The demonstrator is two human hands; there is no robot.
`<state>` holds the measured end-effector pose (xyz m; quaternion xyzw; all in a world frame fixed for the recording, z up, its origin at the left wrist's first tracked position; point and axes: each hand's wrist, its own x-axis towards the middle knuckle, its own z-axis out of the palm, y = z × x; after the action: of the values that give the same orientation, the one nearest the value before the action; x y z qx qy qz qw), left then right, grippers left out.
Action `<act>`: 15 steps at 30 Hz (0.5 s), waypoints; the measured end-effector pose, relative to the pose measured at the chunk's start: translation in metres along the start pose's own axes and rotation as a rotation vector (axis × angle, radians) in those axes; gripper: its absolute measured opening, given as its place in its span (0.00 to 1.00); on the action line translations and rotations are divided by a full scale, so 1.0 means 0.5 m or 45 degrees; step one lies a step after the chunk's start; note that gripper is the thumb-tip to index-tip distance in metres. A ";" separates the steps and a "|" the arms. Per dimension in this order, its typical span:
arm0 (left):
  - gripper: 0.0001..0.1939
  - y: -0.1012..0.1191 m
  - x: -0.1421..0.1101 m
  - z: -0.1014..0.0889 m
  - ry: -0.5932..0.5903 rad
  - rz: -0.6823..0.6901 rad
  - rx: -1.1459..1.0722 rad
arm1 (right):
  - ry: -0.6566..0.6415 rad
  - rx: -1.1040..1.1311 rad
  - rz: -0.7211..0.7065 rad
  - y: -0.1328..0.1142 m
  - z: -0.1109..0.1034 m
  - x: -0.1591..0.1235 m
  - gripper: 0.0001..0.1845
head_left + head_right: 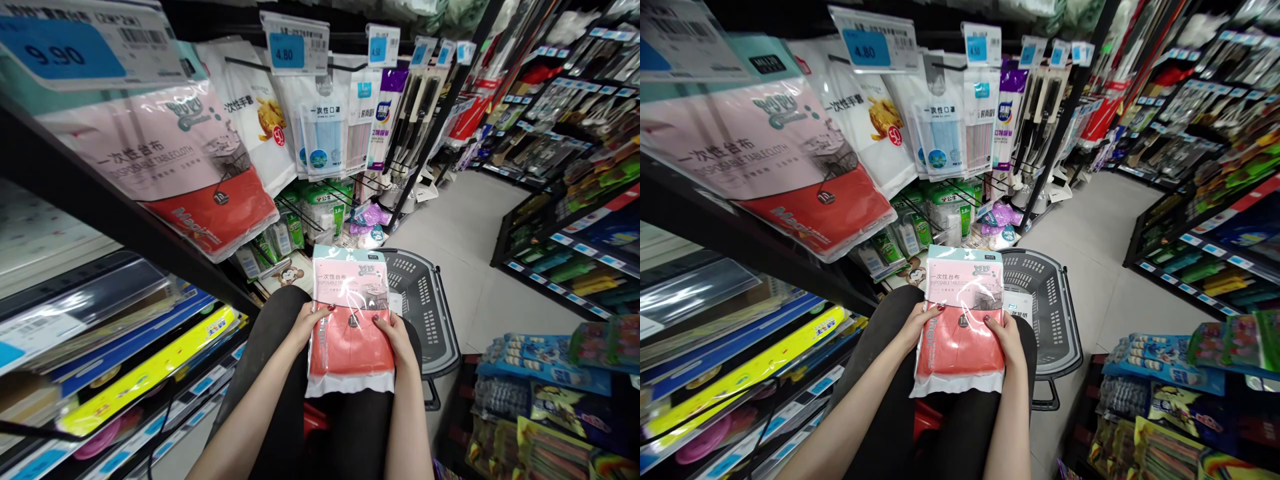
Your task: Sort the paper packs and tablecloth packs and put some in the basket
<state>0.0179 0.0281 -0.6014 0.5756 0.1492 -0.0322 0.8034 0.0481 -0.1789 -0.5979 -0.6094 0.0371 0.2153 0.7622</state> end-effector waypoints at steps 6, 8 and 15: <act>0.20 -0.002 0.001 -0.001 -0.010 -0.005 0.011 | 0.008 -0.020 0.002 -0.002 0.003 -0.001 0.18; 0.20 -0.002 0.002 -0.001 -0.004 -0.006 0.010 | 0.008 -0.019 -0.001 -0.003 0.003 -0.001 0.18; 0.19 -0.003 0.002 -0.003 -0.011 -0.007 -0.005 | 0.002 0.000 -0.003 -0.001 0.003 0.000 0.17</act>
<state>0.0182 0.0289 -0.6036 0.5734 0.1473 -0.0364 0.8051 0.0478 -0.1778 -0.5971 -0.6097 0.0370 0.2140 0.7623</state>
